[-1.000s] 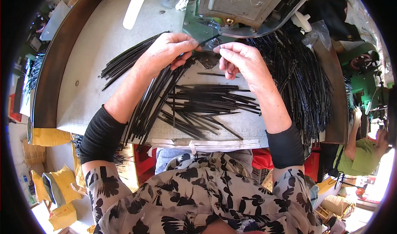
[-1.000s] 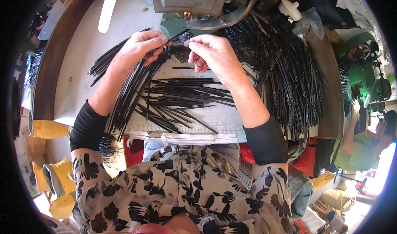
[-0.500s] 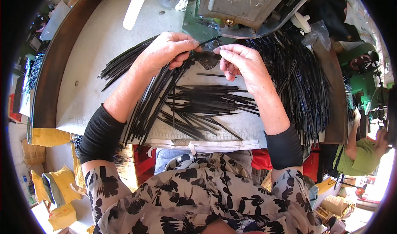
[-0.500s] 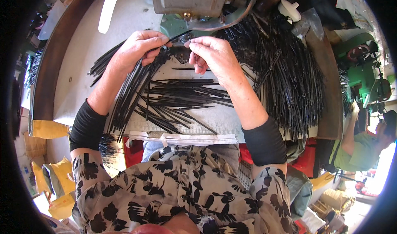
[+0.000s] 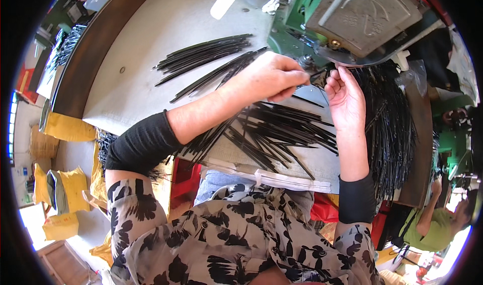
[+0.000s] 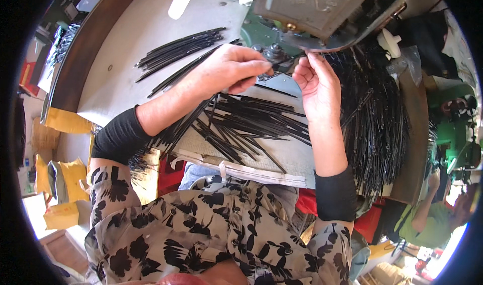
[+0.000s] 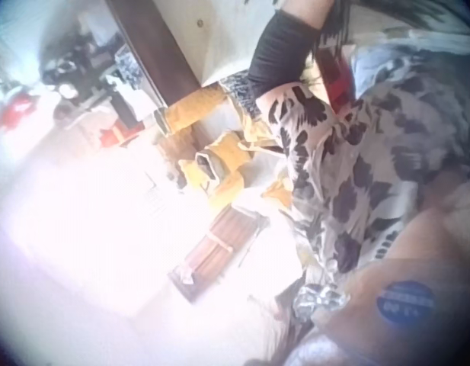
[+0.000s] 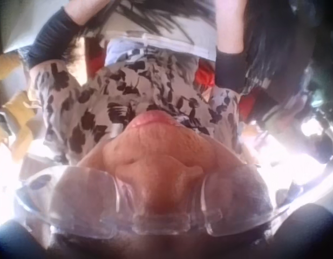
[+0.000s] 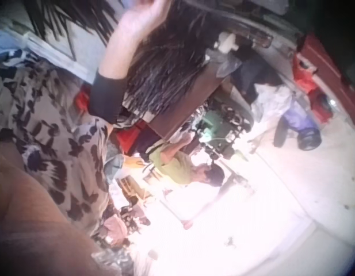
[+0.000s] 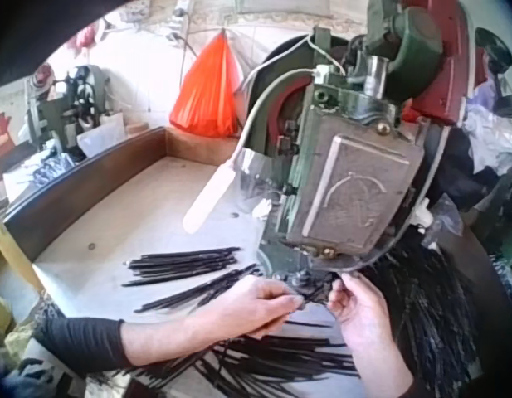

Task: The person assembles black rods into a central hub component using an assembly press.

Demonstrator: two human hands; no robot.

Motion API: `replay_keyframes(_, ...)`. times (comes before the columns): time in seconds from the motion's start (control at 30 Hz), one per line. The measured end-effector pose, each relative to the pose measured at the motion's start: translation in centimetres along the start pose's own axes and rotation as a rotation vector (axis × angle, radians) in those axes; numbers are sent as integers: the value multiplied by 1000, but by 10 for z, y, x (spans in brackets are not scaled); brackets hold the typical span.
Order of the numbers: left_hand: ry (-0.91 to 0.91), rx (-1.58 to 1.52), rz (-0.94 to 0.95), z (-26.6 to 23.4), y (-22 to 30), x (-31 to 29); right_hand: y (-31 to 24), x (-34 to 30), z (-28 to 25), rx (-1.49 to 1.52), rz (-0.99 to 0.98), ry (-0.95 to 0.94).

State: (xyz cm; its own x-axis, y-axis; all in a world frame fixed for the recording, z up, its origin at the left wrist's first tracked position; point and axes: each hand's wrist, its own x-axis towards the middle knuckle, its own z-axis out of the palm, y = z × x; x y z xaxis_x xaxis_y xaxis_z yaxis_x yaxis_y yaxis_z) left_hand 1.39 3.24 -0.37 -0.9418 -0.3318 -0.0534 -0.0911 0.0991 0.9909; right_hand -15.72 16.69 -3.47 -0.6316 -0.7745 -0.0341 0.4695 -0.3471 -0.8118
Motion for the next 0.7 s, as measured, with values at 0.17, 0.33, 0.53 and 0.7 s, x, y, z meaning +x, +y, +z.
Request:
replay_keyframes(0.17,-53,249,-40,-15,10,-11,1,-2,8,-164,27,-19)
replay_keyframes(0.33,310,1079,146,-70,-9,-14,-4,0,8,-125,-2,-46)
replay_keyframes(0.53,314,1215,34,-76,-22,-12,0,0,7,-126,16,-60)
replay_keyframes(0.7,297,1212,60,-74,-23,-9,0,-1,8,-117,20,-71)
